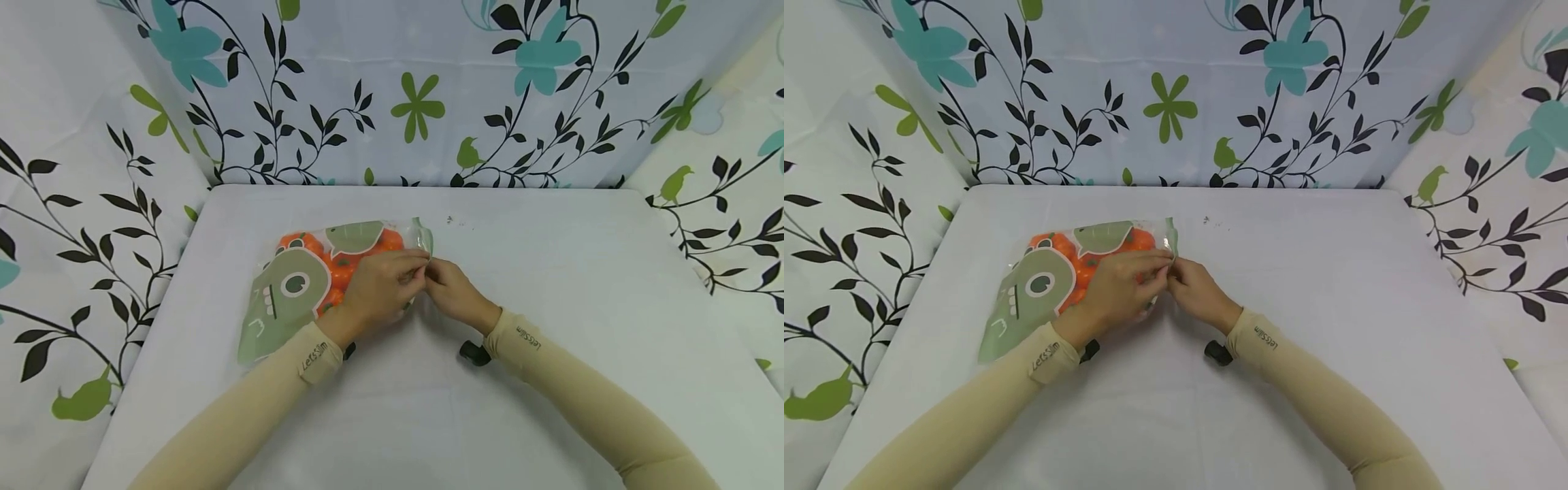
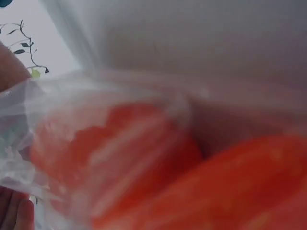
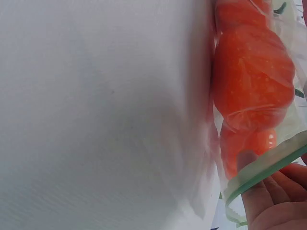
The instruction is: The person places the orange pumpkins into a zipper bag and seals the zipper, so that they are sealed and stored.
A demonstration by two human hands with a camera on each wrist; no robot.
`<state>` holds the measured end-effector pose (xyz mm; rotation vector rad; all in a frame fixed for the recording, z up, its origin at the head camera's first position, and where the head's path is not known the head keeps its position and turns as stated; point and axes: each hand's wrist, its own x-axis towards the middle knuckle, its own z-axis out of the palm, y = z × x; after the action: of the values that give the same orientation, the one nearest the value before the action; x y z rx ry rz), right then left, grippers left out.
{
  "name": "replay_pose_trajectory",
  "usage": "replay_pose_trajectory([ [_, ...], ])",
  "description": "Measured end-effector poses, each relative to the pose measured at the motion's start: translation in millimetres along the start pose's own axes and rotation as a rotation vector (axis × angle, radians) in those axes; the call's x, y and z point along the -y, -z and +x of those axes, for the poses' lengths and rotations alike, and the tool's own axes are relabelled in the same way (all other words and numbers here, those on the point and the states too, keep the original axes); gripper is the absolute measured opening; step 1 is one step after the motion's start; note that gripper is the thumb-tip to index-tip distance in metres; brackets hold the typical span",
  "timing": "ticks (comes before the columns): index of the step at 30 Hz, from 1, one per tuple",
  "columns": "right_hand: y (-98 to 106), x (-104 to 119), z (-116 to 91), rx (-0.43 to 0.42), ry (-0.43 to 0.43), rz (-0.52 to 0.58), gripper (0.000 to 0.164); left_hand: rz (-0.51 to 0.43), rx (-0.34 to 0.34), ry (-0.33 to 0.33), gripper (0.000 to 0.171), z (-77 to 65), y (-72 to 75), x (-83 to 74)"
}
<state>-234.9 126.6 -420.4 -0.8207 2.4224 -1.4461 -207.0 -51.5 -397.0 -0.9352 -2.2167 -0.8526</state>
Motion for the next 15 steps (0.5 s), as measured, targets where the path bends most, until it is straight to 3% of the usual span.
replay_pose_trajectory([
  [6, -3, -6, -3, -0.007, 0.003, 0.068, 0.03, -0.016, 0.069, 0.025, 0.019, 6.0, 0.7, 4.6],
  [10, -1, -8, -8, -0.033, 0.008, 0.002, 0.03, -0.007, 0.111, 0.021, 0.02, 5.2, -1.6, 3.7],
  [15, 11, -11, -23, -0.091, 0.022, -0.074, 0.038, 0.101, 0.083, -0.026, 0.021, -2.0, -8.3, -5.8],
])
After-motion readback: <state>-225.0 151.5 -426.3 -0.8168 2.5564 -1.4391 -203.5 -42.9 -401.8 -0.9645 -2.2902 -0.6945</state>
